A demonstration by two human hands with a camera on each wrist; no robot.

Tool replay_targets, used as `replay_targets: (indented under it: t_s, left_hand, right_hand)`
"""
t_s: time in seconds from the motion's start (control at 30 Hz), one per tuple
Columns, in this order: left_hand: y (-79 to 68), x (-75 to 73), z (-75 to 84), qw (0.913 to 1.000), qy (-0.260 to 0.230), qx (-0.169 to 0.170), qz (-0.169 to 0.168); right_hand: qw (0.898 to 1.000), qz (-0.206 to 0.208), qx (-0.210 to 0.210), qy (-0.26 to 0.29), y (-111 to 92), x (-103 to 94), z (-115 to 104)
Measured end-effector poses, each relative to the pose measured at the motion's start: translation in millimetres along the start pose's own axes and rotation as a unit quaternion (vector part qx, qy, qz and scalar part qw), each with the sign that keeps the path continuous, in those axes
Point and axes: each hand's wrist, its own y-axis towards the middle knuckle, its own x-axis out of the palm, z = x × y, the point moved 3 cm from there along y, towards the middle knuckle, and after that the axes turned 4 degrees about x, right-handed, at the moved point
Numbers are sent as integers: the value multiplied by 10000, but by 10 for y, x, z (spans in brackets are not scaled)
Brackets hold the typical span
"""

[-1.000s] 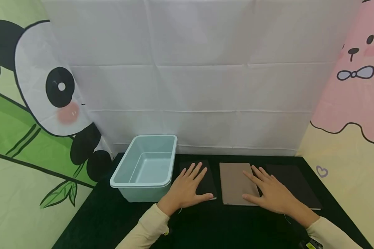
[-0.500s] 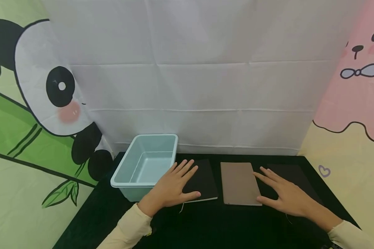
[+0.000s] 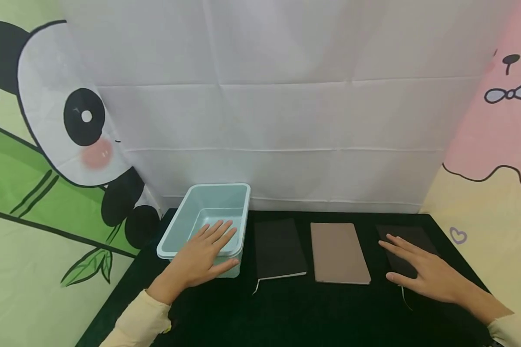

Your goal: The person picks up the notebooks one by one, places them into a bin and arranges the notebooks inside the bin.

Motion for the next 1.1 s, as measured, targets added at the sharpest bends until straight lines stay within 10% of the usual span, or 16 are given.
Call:
replay_targets:
  t_s: [0.5,1.1]
  left_hand:
    - [-707,-58,-656,9966,424,-640,296]
    - [-984,105,-826,9918,7,-1208,408]
  right_hand:
    - [9984,3,559,27,-219,215,587]
    - [9874,-340,1541,-132,-416,314,1131]
